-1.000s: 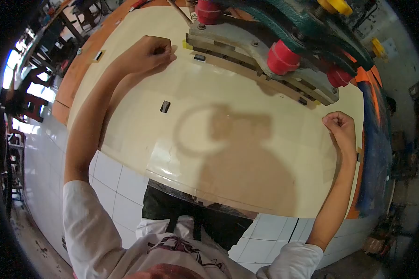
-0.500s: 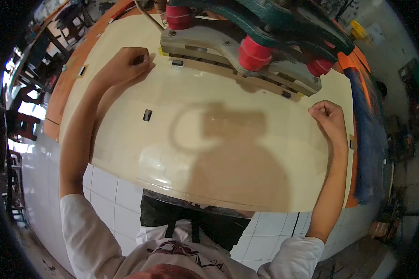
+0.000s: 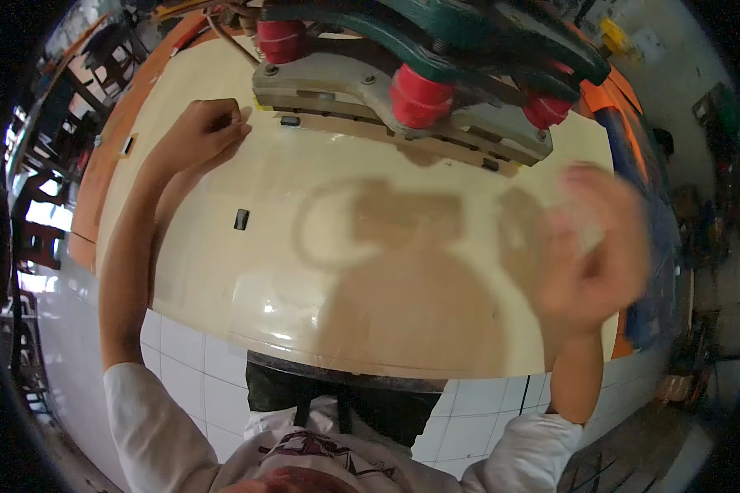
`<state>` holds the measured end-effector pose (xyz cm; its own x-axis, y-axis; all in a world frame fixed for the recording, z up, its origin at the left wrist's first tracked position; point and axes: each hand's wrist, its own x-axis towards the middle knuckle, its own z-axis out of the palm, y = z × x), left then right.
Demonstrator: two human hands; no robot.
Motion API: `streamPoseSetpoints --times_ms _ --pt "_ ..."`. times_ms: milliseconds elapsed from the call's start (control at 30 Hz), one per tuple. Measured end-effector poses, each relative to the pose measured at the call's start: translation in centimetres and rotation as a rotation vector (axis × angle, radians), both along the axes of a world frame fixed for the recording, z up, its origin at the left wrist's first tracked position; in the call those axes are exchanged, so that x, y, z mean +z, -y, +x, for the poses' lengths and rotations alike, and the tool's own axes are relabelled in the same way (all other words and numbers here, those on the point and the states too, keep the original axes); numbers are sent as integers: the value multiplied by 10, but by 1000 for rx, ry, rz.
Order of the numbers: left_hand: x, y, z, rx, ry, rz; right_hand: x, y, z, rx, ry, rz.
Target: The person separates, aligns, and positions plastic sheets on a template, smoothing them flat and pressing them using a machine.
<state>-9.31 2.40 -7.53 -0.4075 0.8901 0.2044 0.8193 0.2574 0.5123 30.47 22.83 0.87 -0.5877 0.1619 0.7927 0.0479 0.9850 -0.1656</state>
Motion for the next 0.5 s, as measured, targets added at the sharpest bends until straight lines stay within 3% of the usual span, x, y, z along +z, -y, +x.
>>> streamPoseSetpoints --times_ms 100,167,300,500 --pt "2 0 3 10 -8 -14 -23 44 -35 287 502 -86" --pt "3 -1 2 19 3 -32 -49 57 -53 263 614 -65" --pt "6 0 6 51 39 -72 -87 55 -78 138 695 14" --pt "5 -1 6 38 42 -42 -93 53 -83 134 730 -10"
